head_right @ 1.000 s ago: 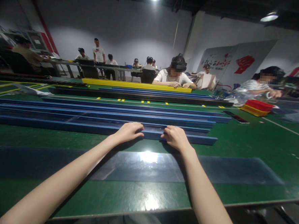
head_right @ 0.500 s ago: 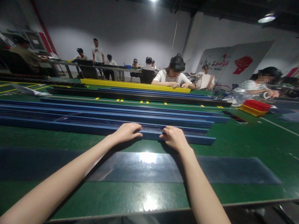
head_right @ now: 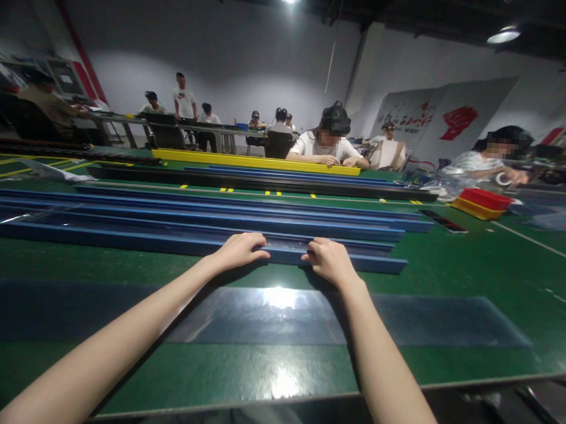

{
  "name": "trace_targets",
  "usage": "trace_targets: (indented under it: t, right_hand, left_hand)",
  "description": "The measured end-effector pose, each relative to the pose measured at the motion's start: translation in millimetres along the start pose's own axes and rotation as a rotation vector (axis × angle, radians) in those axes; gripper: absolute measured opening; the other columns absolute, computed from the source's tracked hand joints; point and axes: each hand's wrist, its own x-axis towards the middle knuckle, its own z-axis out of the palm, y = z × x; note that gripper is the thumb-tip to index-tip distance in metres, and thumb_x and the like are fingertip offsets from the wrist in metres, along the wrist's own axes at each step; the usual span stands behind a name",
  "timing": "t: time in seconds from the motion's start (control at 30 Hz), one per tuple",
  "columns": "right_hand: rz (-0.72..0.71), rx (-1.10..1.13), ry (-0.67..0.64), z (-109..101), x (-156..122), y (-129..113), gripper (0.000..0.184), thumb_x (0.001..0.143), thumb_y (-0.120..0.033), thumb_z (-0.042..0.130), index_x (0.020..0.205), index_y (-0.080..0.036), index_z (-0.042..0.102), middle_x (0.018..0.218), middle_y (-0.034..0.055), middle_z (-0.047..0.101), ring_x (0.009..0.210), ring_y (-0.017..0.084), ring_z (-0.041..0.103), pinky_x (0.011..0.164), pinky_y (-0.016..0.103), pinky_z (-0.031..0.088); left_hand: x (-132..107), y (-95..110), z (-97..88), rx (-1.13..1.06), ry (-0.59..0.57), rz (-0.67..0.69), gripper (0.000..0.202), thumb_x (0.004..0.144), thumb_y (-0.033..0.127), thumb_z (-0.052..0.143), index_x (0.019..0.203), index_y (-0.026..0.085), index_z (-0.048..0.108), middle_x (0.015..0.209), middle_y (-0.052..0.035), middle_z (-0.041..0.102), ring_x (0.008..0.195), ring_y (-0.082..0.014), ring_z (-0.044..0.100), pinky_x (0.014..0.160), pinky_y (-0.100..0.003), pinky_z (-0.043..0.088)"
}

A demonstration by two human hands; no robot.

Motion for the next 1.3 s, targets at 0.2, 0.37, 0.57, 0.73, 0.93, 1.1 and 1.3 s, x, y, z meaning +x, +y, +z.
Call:
trace_targets:
  t: [0.2, 0.37, 0.57, 0.73, 0.93, 1.1, 1.3]
  right_hand:
    - [0.000, 0.004, -0.001, 0, 0, 0, 0.020, 0.082, -0.032, 0.051, 0.072, -0.018, 0.059, 0.076, 0.0037, 0.061, 0.072, 0.015, 0.056, 0.057, 0.024, 0.029]
    - [0.005, -0.002, -0.007, 0, 0, 0, 0.020, 0.082, -0.032, 0.051, 0.072, -0.017, 0.059, 0.078, 0.0038, 0.061, 0.071, 0.015, 0.056, 0.057, 0.024, 0.028]
    - [0.008, 0.000, -0.030, -1, 0, -1, 0.019, 0.082, -0.032, 0.051, 0.073, -0.017, 0.060, 0.078, 0.0042, 0.062, 0.074, 0.016, 0.057, 0.058, 0.024, 0.029]
    - [0.017, 0.006, -0.045, -2, 0, -1, 0.019, 0.083, -0.032, 0.050, 0.074, -0.018, 0.059, 0.080, 0.0044, 0.062, 0.076, 0.016, 0.057, 0.058, 0.024, 0.029]
    - [0.014, 0.003, -0.026, -1, -1, -3, 0.023, 0.083, -0.037, 0.048, 0.077, -0.018, 0.059, 0.083, 0.0057, 0.062, 0.080, 0.018, 0.057, 0.061, 0.024, 0.032]
    - [-0.005, -0.009, -0.019, 0, -1, -6, 0.024, 0.084, -0.038, 0.045, 0.081, -0.018, 0.058, 0.088, 0.0066, 0.062, 0.084, 0.018, 0.056, 0.065, 0.025, 0.034]
    - [-0.070, -0.004, 0.036, 8, 6, -21, 0.026, 0.087, -0.039, 0.042, 0.084, -0.017, 0.056, 0.089, 0.0073, 0.060, 0.085, 0.018, 0.054, 0.067, 0.025, 0.035]
  left_hand:
    - [-1, -1, 1.0, -0.011, 0.040, 0.014, 0.022, 0.080, 0.041, 0.054, 0.083, 0.021, 0.063, 0.092, -0.0004, 0.061, 0.085, -0.0161, 0.058, 0.063, -0.022, 0.041]
    - [-1, -1, 1.2, -0.007, 0.044, 0.007, 0.022, 0.079, 0.040, 0.055, 0.082, 0.021, 0.064, 0.087, -0.0005, 0.061, 0.084, -0.0167, 0.057, 0.063, -0.022, 0.041]
    - [0, 0, 1.5, -0.033, 0.042, -0.014, 0.021, 0.078, 0.039, 0.057, 0.085, 0.020, 0.063, 0.087, -0.0009, 0.063, 0.082, -0.0165, 0.058, 0.065, -0.023, 0.040]
    - [0, 1, 0.6, -0.095, 0.068, -0.057, 0.021, 0.075, 0.038, 0.060, 0.086, 0.021, 0.060, 0.082, 0.0005, 0.064, 0.074, -0.0155, 0.057, 0.061, -0.023, 0.038]
    - [-1, 2, 2.1, -0.105, 0.084, -0.085, 0.020, 0.074, 0.038, 0.060, 0.082, 0.020, 0.060, 0.080, 0.0004, 0.064, 0.074, -0.0159, 0.057, 0.059, -0.023, 0.037]
    - [0, 2, 2.8, -0.101, 0.084, -0.093, 0.020, 0.074, 0.039, 0.061, 0.081, 0.020, 0.059, 0.081, 0.0001, 0.064, 0.075, -0.0164, 0.058, 0.060, -0.023, 0.037]
    - [0, 2, 4.5, -0.077, 0.083, -0.086, 0.021, 0.074, 0.040, 0.060, 0.082, 0.020, 0.058, 0.082, 0.0000, 0.064, 0.075, -0.0167, 0.058, 0.060, -0.023, 0.038]
